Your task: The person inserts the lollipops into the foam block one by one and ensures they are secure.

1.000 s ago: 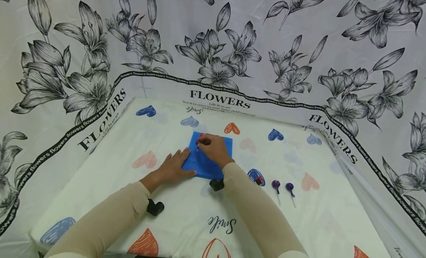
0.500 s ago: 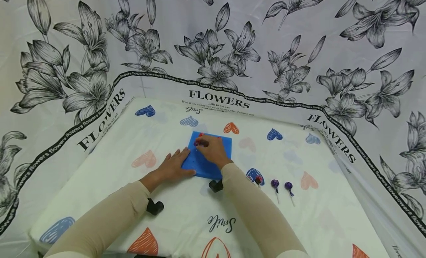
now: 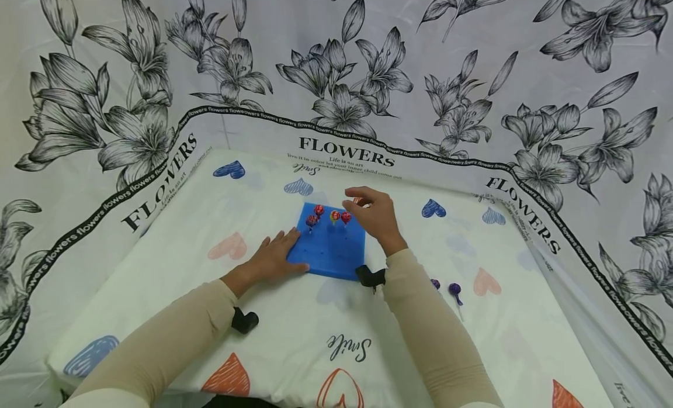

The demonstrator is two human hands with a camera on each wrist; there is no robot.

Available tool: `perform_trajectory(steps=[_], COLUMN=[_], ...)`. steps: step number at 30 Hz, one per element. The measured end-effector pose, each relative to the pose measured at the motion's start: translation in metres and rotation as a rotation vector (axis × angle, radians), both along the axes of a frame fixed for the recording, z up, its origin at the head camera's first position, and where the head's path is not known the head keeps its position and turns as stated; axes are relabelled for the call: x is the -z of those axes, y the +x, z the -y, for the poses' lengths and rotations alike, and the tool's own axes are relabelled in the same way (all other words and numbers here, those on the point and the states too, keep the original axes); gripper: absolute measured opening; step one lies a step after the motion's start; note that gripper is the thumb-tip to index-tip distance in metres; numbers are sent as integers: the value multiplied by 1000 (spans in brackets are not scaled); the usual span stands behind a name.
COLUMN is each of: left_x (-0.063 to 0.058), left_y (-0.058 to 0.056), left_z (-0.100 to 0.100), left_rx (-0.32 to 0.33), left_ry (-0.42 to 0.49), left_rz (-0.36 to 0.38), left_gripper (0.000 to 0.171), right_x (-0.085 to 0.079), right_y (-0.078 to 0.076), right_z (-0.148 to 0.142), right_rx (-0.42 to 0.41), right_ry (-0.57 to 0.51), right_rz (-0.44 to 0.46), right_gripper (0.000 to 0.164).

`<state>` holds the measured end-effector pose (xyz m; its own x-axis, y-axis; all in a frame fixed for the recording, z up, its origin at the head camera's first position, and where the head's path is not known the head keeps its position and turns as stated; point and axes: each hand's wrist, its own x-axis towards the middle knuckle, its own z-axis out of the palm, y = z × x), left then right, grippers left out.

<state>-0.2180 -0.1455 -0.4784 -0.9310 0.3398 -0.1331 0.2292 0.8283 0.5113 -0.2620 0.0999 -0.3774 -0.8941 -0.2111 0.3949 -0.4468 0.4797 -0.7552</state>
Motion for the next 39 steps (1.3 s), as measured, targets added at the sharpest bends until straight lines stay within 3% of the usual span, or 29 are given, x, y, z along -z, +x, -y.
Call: perform_trajectory(steps=[4, 14, 25, 39], left_x=[1, 4, 0, 2], left_y=[-2, -1, 2, 1], left_z=[2, 3, 1, 1], left_rx=[8, 3, 8, 16], left_ry=[-2, 3, 21, 17], left_rz=[10, 12, -6, -10], left_gripper=[98, 98, 96, 96], right_x=[-8, -6, -15, 8], right_y=[2, 10, 41, 64], right_z=[-24, -68, -114, -188], right_rx=[19, 14, 99, 263], right_ry=[-15, -34, -106, -183], right_rz=[24, 37, 34, 95], right_gripper=[26, 31, 31, 34])
